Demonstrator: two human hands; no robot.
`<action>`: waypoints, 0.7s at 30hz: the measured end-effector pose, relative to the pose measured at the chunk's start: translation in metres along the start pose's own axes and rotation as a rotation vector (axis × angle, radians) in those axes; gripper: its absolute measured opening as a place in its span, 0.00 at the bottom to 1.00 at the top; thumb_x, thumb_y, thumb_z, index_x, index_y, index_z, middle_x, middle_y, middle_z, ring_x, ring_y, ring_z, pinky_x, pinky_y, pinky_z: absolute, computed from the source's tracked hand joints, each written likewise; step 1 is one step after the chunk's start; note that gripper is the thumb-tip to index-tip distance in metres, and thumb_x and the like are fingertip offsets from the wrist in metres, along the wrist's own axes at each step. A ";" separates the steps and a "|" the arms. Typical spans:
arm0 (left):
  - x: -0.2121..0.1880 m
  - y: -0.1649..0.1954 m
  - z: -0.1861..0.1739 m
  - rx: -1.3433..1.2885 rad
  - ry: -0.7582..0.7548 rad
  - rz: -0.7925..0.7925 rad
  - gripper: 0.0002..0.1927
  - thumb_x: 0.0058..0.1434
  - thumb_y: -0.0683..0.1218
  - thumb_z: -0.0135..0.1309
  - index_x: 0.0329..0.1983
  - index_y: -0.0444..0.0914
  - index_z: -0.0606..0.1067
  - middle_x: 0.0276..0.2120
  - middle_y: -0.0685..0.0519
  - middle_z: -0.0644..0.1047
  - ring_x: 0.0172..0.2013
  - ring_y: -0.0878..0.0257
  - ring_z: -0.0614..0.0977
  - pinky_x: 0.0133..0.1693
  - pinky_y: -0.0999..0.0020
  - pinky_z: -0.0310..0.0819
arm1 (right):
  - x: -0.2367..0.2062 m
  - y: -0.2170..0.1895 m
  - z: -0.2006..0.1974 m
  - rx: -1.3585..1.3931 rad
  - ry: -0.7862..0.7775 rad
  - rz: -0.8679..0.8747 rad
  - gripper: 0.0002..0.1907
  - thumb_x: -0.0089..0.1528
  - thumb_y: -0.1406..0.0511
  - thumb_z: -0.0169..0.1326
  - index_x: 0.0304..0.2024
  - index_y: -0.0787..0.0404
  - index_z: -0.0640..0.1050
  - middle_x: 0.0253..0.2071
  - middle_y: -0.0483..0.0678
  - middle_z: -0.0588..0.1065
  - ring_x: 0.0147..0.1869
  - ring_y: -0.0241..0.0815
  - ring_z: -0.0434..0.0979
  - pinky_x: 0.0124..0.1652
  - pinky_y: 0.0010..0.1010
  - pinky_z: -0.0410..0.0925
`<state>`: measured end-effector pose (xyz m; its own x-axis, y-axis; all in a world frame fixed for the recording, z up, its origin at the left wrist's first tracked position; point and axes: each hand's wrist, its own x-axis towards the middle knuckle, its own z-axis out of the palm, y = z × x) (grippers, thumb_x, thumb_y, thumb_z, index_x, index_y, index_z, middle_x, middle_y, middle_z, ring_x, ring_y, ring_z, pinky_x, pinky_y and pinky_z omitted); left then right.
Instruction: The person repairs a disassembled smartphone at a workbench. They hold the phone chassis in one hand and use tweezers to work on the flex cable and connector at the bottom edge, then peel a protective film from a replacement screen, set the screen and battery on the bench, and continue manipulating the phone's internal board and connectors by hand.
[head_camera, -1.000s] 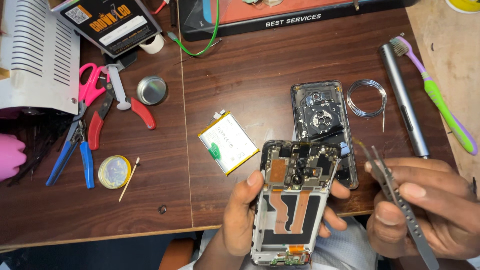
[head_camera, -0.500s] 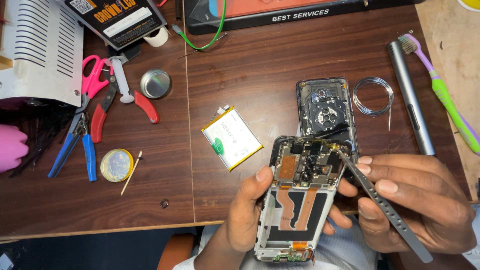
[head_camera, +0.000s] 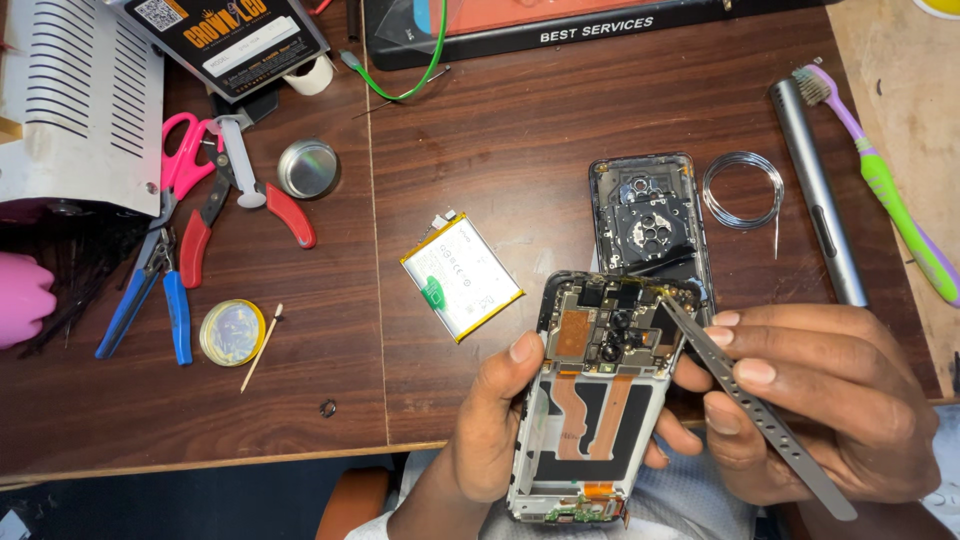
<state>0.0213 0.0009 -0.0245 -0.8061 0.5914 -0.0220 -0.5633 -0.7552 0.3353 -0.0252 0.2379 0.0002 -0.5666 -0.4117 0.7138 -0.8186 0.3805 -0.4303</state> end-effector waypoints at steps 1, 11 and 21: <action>0.000 0.000 0.000 0.011 0.008 -0.002 0.45 0.76 0.68 0.29 0.68 0.20 0.64 0.45 0.27 0.77 0.42 0.51 0.85 0.36 0.69 0.84 | 0.001 0.000 0.001 -0.005 0.010 -0.007 0.18 0.59 0.65 0.62 0.45 0.64 0.68 0.38 0.54 0.76 0.45 0.46 0.82 0.43 0.33 0.76; 0.002 -0.001 0.002 0.033 -0.014 0.034 0.44 0.77 0.68 0.29 0.68 0.21 0.63 0.48 0.26 0.76 0.43 0.51 0.84 0.37 0.68 0.84 | -0.002 -0.003 0.002 0.009 0.077 0.007 0.18 0.60 0.64 0.61 0.46 0.65 0.68 0.40 0.55 0.74 0.44 0.49 0.82 0.41 0.32 0.75; 0.005 0.003 0.011 -0.045 0.018 0.051 0.44 0.75 0.66 0.31 0.72 0.22 0.62 0.57 0.25 0.72 0.46 0.49 0.83 0.38 0.67 0.84 | -0.009 0.001 -0.001 0.066 0.115 0.108 0.20 0.62 0.64 0.57 0.49 0.71 0.67 0.40 0.58 0.75 0.45 0.51 0.82 0.42 0.32 0.78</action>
<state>0.0180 0.0048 -0.0131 -0.8366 0.5473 -0.0229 -0.5289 -0.7961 0.2941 -0.0210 0.2428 -0.0060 -0.6400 -0.2727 0.7184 -0.7602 0.3610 -0.5402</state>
